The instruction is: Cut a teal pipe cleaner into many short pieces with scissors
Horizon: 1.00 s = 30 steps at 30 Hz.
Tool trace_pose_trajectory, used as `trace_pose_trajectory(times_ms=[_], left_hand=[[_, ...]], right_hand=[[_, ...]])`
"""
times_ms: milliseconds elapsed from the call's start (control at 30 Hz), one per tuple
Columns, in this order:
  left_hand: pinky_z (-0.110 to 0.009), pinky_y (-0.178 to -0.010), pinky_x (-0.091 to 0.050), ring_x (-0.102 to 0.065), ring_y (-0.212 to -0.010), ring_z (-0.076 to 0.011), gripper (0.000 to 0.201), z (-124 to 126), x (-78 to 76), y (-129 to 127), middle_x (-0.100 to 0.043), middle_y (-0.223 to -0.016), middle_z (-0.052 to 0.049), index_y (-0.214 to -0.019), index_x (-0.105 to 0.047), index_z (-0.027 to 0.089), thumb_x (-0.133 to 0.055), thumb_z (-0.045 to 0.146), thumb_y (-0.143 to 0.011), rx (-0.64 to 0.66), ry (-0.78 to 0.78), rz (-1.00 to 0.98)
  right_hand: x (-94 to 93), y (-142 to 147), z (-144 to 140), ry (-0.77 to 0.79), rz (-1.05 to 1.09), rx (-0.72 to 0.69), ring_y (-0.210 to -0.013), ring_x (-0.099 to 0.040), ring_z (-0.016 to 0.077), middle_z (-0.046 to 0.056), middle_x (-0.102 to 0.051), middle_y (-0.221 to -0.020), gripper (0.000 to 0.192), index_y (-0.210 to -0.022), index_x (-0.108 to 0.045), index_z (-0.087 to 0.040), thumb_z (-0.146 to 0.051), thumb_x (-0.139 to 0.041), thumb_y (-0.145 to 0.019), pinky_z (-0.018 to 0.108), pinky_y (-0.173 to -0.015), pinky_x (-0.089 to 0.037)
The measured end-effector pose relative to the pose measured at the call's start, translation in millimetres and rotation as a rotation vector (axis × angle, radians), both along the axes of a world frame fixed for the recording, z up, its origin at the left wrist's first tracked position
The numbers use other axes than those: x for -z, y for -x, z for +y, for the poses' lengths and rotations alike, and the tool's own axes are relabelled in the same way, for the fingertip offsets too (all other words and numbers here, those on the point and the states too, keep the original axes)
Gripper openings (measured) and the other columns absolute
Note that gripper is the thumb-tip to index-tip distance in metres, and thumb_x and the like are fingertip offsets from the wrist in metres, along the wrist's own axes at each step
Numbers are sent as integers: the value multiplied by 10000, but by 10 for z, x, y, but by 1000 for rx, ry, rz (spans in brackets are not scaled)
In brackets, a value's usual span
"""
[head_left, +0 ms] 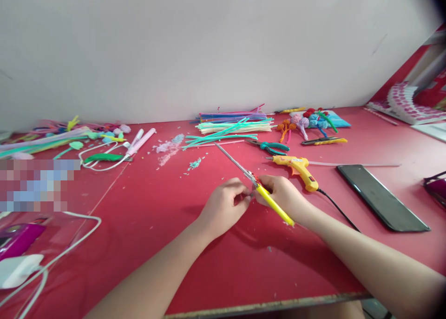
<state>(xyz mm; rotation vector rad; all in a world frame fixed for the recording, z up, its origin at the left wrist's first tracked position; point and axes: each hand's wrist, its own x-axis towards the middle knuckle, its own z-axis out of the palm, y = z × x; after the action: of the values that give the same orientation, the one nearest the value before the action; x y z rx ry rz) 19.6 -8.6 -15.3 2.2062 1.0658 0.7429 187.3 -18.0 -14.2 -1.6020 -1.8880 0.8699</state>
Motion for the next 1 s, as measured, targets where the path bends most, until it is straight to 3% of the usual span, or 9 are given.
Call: trace_pose_trajectory(times_ms=[133,233,400,567,1000], left_hand=[[-248,-638,-406,-520,-701,-129,83,-5,-6,-7,-542,-747,-11,-721,-579,184,-500,182,-748,-24,68,-43],[-239,-642,-414,-527,-707,-127,97,21,-23,-1,-546,-742,-10,-709,-571,177,-504,229,-757,-85,149,-182],[-230,-582,-426,-515,-592,-107,144,121,-51,58,-557,-641,3,-768,-576,161,-566,296,-720,-290,315,-560],[-232,-585,-439,-540,-614,-103,147,185,-73,113,-587,-662,-2,-770,-592,151,-609,262,-675,-339,413,-891],[-231,-621,-449,-551,-623,-89,99,171,-64,114,-591,-685,-3,-762,-600,145,-589,219,-698,-309,441,-1048]], right_hand=[[28,-9,4,-8,37,-16,-505,-264,68,-59,-312,-541,220,-591,-386,-184,-367,-469,-680,207,-442,-187],[23,-37,1,-30,31,9,-498,-271,70,-57,-317,-540,258,-601,-380,-188,-409,-465,-701,210,-439,-188],[-67,-45,-28,-128,-227,53,-495,-383,98,-24,-448,-550,295,-657,-441,-191,-482,-468,-700,225,-461,-216],[-58,1,-43,-173,-464,100,-529,-479,141,13,-537,-590,322,-693,-443,-204,-525,-442,-715,238,-476,-216],[58,23,-42,-229,-604,64,-550,-516,161,27,-579,-630,342,-749,-434,-204,-538,-362,-769,253,-473,-198]])
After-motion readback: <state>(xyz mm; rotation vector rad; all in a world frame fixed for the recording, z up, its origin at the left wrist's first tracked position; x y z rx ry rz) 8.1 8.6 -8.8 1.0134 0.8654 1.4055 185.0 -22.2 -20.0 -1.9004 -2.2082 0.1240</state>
